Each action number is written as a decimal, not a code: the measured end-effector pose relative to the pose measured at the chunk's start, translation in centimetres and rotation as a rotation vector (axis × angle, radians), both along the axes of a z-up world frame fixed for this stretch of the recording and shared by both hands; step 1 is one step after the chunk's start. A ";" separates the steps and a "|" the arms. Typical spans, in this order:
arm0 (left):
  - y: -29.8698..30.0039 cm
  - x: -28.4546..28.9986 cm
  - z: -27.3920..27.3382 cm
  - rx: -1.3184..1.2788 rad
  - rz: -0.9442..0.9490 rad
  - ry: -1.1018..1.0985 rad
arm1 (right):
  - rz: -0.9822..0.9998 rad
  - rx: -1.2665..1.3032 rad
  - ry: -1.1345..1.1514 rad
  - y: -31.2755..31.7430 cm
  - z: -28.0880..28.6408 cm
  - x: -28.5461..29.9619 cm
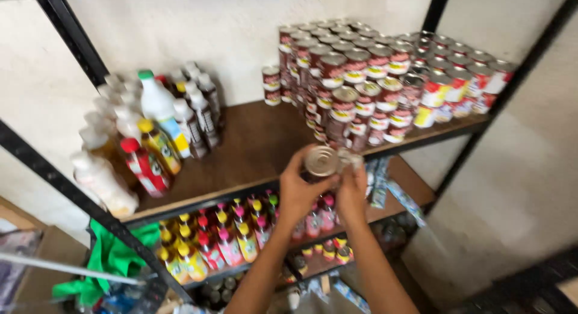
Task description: Cleaning and wiping canned goods on a shelf using a cloth
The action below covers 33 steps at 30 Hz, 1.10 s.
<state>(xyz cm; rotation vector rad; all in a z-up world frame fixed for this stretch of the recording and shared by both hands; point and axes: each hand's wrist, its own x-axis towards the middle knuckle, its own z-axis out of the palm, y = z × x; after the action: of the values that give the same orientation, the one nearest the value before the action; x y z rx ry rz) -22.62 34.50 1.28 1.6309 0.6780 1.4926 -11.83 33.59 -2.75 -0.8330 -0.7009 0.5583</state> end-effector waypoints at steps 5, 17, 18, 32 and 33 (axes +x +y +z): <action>13.0 -3.0 -2.7 -0.074 0.114 0.123 | -0.091 -0.202 -0.201 11.0 0.0 -2.4; 35.1 -1.1 -10.0 -0.111 0.205 0.213 | -0.083 -0.124 -0.356 30.2 -8.8 1.7; 36.4 -0.8 -10.1 -0.120 0.191 0.204 | -0.122 -0.135 -0.386 30.8 -8.6 1.9; 41.5 1.7 -10.3 -0.020 0.294 0.324 | 0.012 -0.389 -0.512 31.7 -7.0 1.5; 42.2 2.0 -11.2 -0.015 0.405 0.339 | 0.015 -0.415 -0.525 31.4 -6.5 1.2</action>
<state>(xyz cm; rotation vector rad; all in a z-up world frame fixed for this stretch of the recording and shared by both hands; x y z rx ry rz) -20.65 76.69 -9.88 1.8296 1.2660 1.4878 -10.64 65.04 -9.26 -1.3898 -1.0890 0.5085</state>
